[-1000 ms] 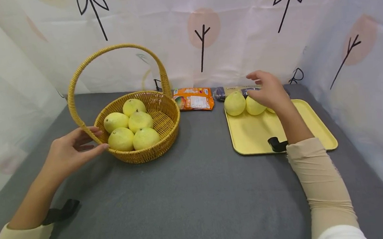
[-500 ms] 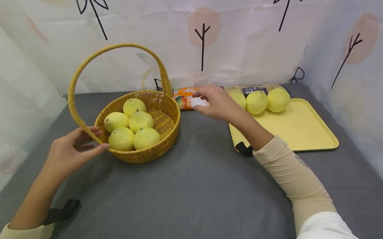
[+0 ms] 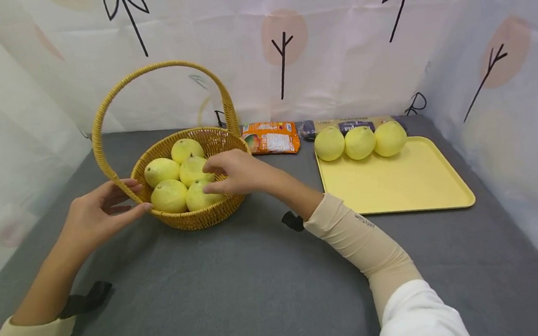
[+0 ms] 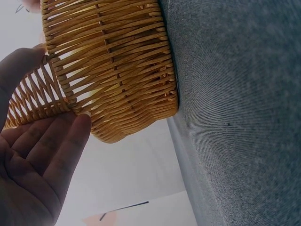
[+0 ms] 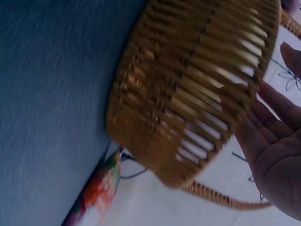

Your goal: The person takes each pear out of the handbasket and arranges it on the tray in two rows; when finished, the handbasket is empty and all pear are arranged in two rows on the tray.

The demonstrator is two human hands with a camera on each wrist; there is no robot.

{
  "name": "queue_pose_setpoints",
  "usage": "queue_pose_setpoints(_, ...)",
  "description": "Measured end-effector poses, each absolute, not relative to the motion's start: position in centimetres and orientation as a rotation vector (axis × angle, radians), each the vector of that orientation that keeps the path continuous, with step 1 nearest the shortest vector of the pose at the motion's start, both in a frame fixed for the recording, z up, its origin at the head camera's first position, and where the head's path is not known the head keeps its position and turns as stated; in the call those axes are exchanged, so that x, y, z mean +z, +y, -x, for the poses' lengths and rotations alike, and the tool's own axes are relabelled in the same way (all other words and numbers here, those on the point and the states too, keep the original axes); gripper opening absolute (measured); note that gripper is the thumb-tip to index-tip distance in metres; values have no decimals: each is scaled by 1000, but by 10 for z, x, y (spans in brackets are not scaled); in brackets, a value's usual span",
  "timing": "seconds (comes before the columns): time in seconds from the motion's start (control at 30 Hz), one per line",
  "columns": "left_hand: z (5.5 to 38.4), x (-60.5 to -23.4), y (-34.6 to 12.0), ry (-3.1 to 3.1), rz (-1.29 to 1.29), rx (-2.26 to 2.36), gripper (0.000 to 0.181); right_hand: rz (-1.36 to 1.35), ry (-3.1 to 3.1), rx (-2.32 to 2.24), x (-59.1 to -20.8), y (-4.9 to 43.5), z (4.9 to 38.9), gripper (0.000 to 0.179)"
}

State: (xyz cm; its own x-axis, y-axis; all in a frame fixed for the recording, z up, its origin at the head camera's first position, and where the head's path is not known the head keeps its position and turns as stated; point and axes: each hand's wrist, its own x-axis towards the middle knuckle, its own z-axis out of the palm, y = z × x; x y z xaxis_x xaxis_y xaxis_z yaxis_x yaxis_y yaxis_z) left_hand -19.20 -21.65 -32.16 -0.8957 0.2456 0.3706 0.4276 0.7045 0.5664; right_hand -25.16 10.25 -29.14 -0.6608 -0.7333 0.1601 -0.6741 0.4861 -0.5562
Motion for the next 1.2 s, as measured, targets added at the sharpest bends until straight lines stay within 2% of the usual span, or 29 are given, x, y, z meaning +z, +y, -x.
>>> queue_pose_setpoints(0.33, 192, -320, -215, -2634, 523, -998, 47, 1062, 2577, -809, -298, 86, 254, 55)
queue_pose_setpoints(0.6, 192, -321, -216, -2641, 515, -996, 47, 1068, 2541, -841, -300, 85, 259, 61)
queue_pose_setpoints(1.2, 190, -322, -217, -2629, 529, -981, 47, 1080, 2535, -948, -306, 84, 261, 58)
